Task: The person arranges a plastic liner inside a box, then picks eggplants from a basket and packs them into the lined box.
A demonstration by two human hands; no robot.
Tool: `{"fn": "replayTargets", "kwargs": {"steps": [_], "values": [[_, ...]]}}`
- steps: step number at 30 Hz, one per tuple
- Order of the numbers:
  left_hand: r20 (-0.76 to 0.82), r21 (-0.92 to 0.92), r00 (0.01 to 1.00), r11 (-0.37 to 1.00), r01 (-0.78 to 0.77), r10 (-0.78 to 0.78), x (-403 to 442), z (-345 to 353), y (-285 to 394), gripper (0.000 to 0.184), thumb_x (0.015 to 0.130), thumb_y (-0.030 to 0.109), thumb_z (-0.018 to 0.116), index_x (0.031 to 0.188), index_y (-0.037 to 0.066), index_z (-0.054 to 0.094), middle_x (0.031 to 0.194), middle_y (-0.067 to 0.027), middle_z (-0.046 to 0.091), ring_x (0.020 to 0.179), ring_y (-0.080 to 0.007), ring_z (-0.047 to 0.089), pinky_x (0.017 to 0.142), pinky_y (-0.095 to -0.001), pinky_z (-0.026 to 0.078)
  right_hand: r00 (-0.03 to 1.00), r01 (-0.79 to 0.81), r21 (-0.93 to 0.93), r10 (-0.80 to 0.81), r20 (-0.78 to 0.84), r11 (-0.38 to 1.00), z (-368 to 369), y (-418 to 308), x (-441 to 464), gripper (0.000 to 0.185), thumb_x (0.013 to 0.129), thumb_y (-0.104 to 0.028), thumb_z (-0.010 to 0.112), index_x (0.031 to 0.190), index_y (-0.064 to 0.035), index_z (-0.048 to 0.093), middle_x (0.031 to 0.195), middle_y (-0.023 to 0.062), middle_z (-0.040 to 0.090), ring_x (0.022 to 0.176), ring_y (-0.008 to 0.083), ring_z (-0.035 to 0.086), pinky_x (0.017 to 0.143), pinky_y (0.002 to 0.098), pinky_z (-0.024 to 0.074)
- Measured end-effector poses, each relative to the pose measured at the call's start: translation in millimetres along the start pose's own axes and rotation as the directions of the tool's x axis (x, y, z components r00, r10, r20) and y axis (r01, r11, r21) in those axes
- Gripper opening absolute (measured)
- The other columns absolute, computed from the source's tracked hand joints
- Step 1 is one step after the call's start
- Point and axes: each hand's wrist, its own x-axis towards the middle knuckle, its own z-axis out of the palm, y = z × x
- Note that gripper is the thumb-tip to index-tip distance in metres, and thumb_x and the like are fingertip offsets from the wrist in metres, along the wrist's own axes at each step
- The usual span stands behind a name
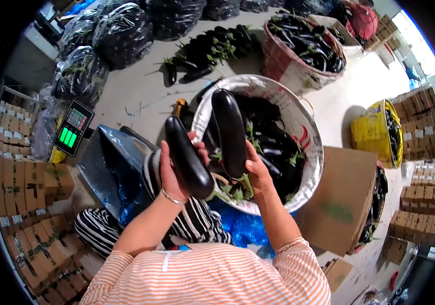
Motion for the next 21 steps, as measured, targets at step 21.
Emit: {"fn": "replayTargets", "kwargs": {"steps": [21], "values": [[-0.174, 0.399, 0.965, 0.91, -0.112, 0.194, 72, -2, 44, 0.066, 0.087, 0.037, 0.063, 0.134, 0.002, 0.032, 0.12, -0.0126, 0.056, 0.107, -0.0189, 0.055, 0.093, -0.0319, 0.043, 0.827, -0.559, -0.666, 0.274, -0.491, 0.494, -159, 83, 531, 0.061, 0.069, -0.029, 0.081, 0.117, -0.0047, 0.052, 0.086, 0.0101, 0.061, 0.064, 0.023, 0.057, 0.047, 0.0415, 0.0485]]}}
